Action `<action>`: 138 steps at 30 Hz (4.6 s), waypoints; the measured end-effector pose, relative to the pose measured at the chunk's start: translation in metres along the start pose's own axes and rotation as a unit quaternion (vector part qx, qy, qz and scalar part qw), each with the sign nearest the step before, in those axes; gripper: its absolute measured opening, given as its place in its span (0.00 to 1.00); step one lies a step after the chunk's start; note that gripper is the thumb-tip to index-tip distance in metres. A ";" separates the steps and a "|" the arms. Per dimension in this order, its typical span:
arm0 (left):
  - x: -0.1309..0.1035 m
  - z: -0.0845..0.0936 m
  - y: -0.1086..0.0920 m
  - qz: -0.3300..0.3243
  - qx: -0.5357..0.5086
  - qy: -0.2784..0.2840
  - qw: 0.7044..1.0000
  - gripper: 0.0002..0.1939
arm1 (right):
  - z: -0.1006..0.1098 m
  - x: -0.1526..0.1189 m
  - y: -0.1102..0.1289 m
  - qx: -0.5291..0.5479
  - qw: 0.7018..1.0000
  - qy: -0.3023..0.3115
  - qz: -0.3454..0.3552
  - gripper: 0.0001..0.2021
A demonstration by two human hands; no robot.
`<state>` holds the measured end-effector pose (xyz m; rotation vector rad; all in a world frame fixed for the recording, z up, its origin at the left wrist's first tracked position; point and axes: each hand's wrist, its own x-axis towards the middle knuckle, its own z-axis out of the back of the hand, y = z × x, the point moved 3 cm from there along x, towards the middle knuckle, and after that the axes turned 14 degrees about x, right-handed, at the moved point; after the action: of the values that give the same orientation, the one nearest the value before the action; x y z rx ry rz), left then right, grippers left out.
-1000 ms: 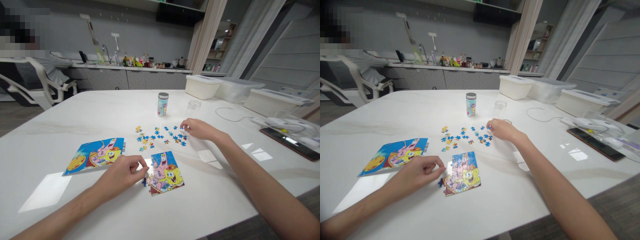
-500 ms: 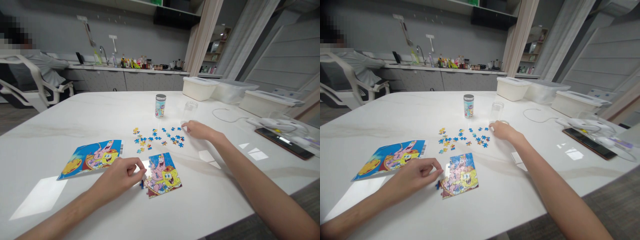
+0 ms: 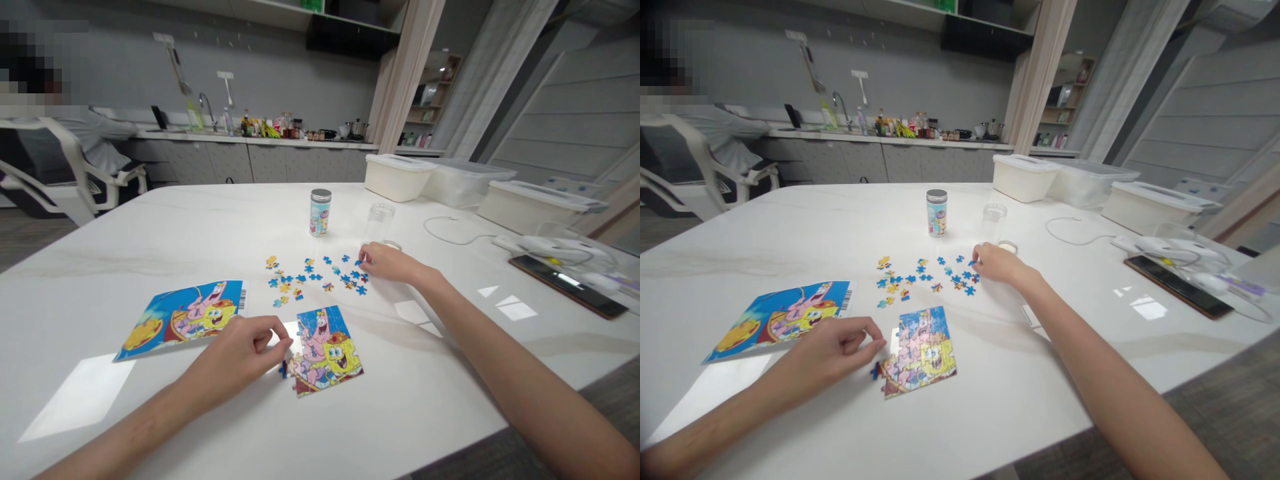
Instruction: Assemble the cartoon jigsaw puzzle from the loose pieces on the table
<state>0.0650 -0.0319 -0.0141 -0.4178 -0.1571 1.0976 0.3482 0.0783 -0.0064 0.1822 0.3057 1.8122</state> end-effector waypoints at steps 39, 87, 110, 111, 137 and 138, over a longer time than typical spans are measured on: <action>0.000 0.001 -0.002 0.008 -0.001 0.002 1.000 0.15 | 0.003 -0.006 0.012 0.049 0.996 0.056 0.055 0.09; 0.004 0.000 -0.008 0.060 -0.145 -0.010 0.988 0.14 | -0.031 -0.046 0.110 0.556 0.800 0.219 0.044 0.08; 0.024 0.016 -0.016 0.075 -0.109 -0.086 0.987 0.18 | -0.016 -0.032 0.097 0.564 0.780 0.213 0.166 0.08; 0.027 0.018 -0.020 0.074 -0.105 -0.092 0.987 0.18 | -0.017 -0.033 0.100 0.573 0.771 0.214 0.175 0.06; 0.032 0.032 0.024 -0.087 0.376 0.031 0.922 0.16 | 0.025 -0.018 0.003 0.014 0.997 0.076 -0.003 0.09; 0.032 0.032 0.023 -0.086 0.386 0.037 0.918 0.16 | 0.023 -0.018 0.005 0.020 0.997 0.075 0.007 0.08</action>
<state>0.0495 0.0131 0.0029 0.2640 0.3021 0.8834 0.3551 0.0621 0.0180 0.0766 0.4484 1.8373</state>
